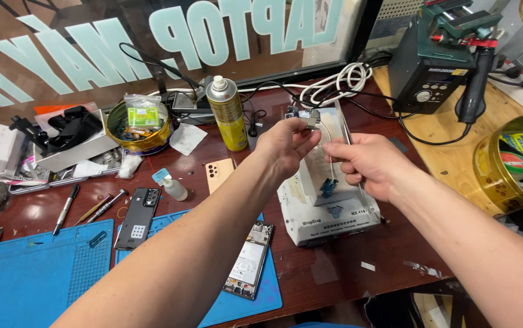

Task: The person disassembles a smartphone, removes the back cover and internal components, and cleans the camera module using a spray and a brush. The person handles the battery, motherboard, and camera module during the process.

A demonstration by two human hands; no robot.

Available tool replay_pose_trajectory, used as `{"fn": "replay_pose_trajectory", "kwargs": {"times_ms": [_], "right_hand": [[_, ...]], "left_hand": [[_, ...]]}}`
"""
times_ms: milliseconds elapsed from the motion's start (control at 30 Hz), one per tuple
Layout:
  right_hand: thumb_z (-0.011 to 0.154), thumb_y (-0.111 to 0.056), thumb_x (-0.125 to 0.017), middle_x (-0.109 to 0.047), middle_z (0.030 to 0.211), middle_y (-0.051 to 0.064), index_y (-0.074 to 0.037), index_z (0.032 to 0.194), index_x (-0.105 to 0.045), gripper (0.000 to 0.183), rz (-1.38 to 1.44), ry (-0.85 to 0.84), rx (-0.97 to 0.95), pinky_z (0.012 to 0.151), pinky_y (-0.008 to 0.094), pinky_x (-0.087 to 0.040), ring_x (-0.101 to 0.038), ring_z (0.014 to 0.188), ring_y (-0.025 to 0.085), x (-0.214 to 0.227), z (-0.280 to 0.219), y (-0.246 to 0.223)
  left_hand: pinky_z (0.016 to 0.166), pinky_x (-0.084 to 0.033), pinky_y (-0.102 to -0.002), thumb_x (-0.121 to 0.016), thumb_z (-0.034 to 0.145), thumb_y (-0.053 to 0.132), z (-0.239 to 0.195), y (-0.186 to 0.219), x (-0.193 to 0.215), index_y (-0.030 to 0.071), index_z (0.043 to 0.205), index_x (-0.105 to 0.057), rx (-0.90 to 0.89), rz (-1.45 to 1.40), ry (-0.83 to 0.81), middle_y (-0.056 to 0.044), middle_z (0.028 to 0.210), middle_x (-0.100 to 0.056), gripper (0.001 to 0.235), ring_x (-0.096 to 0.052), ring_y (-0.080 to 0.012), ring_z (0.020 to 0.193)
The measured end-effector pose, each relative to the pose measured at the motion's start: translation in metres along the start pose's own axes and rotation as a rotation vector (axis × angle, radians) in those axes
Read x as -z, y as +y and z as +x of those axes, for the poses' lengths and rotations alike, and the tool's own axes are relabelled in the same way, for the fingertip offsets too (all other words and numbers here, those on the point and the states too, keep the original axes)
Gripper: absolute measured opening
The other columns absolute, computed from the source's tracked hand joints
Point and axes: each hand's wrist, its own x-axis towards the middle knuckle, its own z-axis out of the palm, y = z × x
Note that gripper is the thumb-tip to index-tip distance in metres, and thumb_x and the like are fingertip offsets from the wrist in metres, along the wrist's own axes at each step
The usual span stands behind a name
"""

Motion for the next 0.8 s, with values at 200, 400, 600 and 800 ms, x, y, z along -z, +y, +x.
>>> {"fn": "replay_pose_trajectory", "kwargs": {"times_ms": [200, 400, 600, 800], "right_hand": [[0.087, -0.013, -0.076, -0.064, 0.075, -0.001, -0.007, 0.091, -0.068, 0.011, -0.227, 0.189, -0.021, 0.045, 0.024, -0.028, -0.043, 0.054, 0.006, 0.005, 0.03, 0.004], [0.081, -0.015, -0.08, -0.07, 0.071, 0.003, -0.005, 0.083, -0.074, 0.012, -0.523, 0.296, 0.166, 0.05, 0.03, -0.038, -0.052, 0.058, 0.011, 0.006, 0.04, 0.005], [0.081, -0.032, -0.083, -0.076, 0.078, 0.009, -0.007, 0.085, -0.078, 0.025, -0.867, 0.425, 0.233, 0.067, 0.036, -0.056, -0.072, 0.071, 0.02, 0.01, 0.026, -0.001], [0.081, -0.032, -0.08, -0.076, 0.081, 0.008, -0.009, 0.093, -0.078, 0.026, -0.901, 0.368, 0.388, 0.068, 0.036, -0.056, -0.073, 0.072, 0.02, 0.025, 0.007, 0.001]], "left_hand": [[0.058, -0.058, -0.032, -0.066, 0.091, 0.003, 0.002, -0.007, -0.017, -0.009, 0.096, -0.066, 0.019, 0.228, 0.195, -0.017, 0.081, -0.073, 0.012, -0.072, -0.0228, 0.064], [0.046, -0.044, -0.028, -0.074, 0.086, 0.002, 0.0, -0.009, -0.03, -0.006, 0.083, -0.07, -0.052, 0.449, 0.243, -0.014, 0.076, -0.073, 0.01, -0.065, -0.0184, 0.057], [0.043, -0.042, -0.03, -0.084, 0.081, 0.016, -0.013, -0.005, -0.026, -0.003, 0.072, -0.07, -0.108, 0.76, 0.214, -0.01, 0.069, -0.068, 0.025, -0.056, -0.0145, 0.051], [0.042, -0.045, -0.032, -0.083, 0.081, 0.034, -0.038, 0.006, -0.012, -0.003, 0.068, -0.069, -0.192, 1.178, 0.186, -0.01, 0.064, -0.067, 0.041, -0.058, -0.016, 0.05]]}}
